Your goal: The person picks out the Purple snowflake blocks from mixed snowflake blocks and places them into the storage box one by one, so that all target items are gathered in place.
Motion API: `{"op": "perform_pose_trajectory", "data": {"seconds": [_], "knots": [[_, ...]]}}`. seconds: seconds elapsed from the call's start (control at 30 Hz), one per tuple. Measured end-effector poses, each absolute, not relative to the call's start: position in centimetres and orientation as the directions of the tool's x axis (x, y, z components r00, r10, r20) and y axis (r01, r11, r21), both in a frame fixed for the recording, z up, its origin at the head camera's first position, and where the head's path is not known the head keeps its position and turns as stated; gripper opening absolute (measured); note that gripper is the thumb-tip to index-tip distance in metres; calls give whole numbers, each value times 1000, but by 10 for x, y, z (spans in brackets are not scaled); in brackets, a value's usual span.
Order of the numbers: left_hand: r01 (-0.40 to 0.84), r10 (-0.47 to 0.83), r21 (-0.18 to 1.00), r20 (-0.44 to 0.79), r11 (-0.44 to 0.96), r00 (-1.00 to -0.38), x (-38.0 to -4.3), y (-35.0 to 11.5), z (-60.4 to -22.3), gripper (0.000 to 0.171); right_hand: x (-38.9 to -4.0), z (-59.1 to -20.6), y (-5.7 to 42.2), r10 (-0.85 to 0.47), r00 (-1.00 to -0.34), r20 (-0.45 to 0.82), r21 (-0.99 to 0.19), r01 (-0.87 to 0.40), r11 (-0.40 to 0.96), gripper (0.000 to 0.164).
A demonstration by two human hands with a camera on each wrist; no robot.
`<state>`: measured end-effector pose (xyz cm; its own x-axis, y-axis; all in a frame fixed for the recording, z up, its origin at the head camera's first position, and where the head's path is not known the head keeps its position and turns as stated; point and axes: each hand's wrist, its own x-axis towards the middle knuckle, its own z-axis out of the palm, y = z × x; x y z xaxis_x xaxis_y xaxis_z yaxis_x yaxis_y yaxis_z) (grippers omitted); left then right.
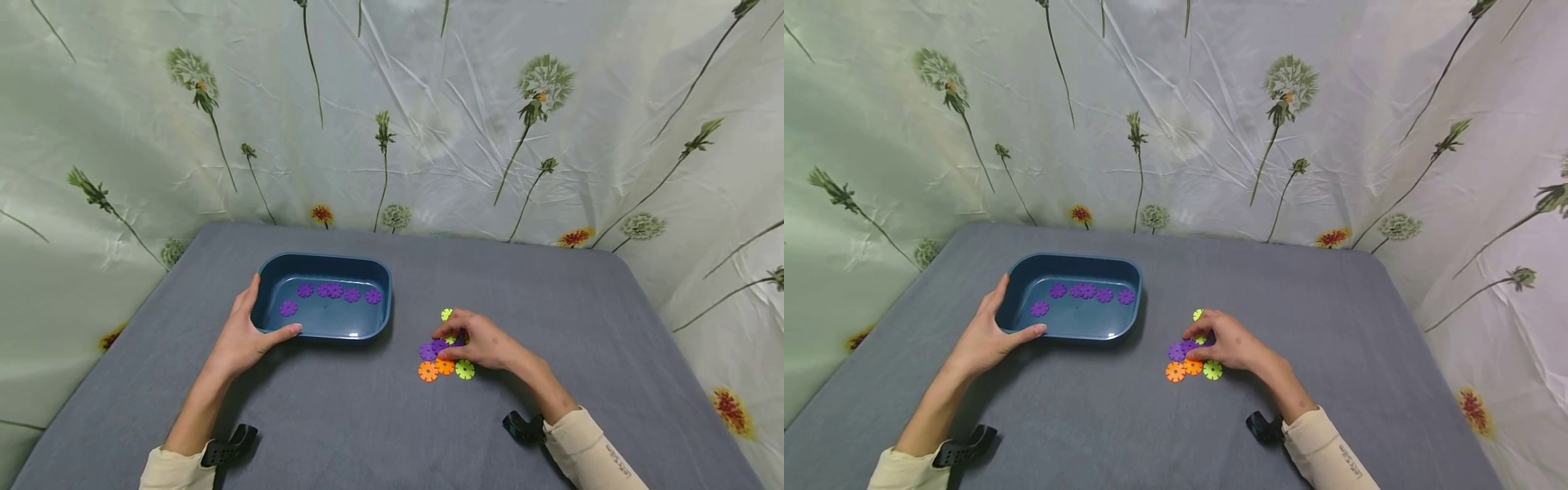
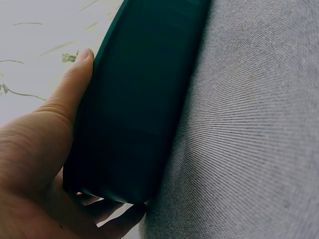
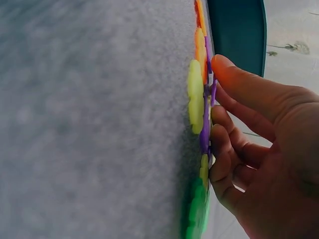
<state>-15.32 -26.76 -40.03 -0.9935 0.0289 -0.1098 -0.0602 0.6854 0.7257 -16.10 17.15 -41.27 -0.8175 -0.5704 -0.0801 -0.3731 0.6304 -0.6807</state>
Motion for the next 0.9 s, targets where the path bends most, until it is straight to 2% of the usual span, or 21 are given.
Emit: {"op": "perform_pose_trajectory", "data": {"seconds": [0.37, 0.9], "knots": [[-65, 23, 727, -110, 684, -994, -153, -268, -401, 132, -165, -411, 166, -555, -831, -30, -677, -391, 624, 25], [-61, 28, 736, -109, 674, -994, -154, -269, -401, 133, -174, -410, 158, -405, -914, -4, -783, -249, 570, 26]]}}
